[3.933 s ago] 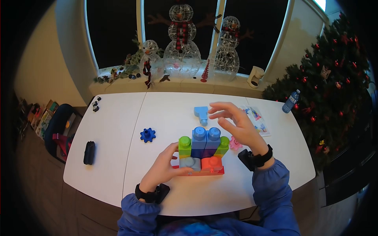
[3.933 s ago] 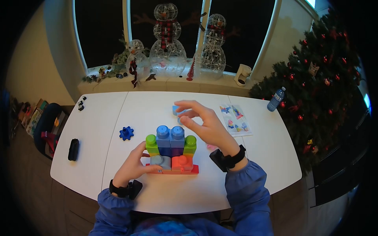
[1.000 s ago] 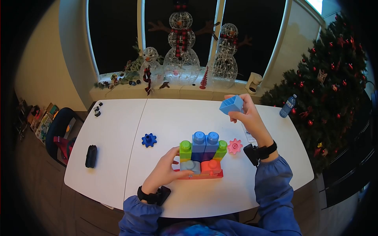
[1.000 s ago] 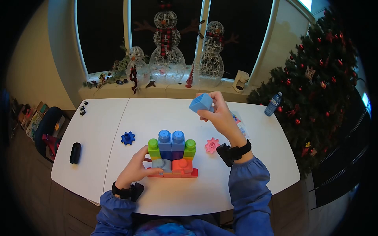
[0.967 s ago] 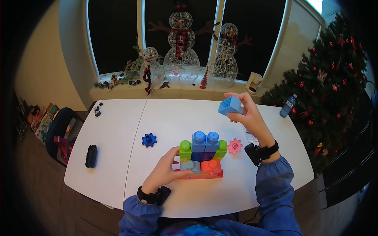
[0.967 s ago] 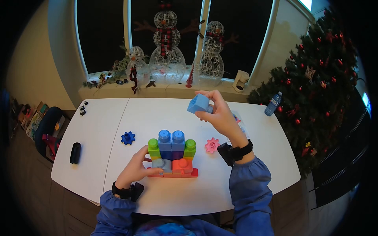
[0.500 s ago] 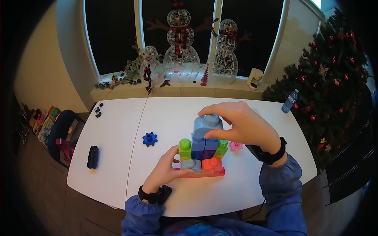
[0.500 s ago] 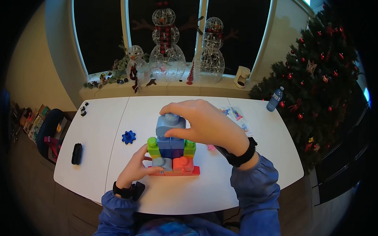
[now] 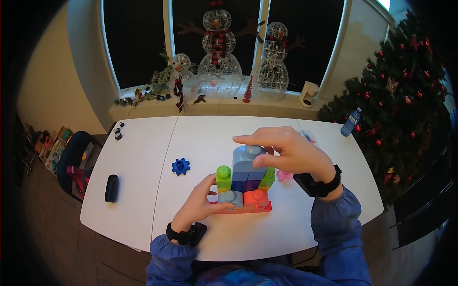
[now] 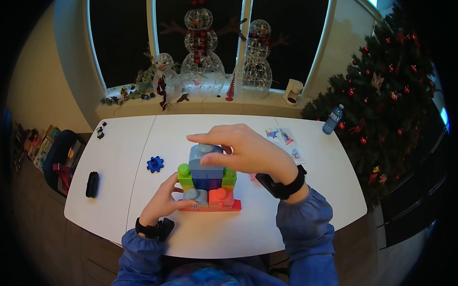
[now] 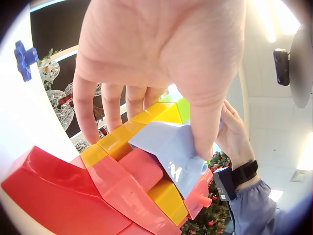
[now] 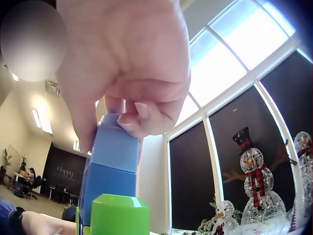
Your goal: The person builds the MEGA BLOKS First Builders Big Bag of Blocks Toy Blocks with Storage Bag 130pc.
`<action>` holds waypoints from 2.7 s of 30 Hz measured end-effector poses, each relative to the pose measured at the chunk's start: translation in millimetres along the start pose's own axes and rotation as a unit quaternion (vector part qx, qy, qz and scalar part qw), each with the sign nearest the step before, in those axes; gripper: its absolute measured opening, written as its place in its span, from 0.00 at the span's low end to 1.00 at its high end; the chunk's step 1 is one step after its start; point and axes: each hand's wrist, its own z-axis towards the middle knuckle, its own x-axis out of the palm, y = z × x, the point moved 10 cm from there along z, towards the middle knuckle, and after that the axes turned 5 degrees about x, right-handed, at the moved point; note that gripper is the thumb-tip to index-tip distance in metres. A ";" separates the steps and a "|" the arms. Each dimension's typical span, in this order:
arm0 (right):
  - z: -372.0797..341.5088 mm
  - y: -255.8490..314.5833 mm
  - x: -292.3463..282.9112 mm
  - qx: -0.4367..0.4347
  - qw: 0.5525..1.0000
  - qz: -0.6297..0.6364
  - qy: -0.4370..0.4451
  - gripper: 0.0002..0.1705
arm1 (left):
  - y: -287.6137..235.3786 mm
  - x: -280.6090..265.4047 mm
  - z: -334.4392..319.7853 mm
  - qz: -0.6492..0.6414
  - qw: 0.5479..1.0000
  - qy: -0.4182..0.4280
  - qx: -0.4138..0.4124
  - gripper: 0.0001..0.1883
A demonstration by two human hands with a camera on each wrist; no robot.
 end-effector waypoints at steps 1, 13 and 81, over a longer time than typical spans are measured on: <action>-0.2 -9.7 -4.9 -0.028 0.999 0.042 -0.010 0.23 | -0.2 0.6 0.2 0.000 1.000 0.002 0.001 0.44; -40.1 -186.6 116.5 0.216 0.971 0.059 0.082 0.30 | 0.3 0.2 -0.3 0.002 1.000 -0.003 0.005 0.43; -3.5 5.3 -16.5 0.107 0.993 -0.020 -0.048 0.37 | 5.0 -1.9 9.8 0.016 1.000 0.007 -0.006 0.46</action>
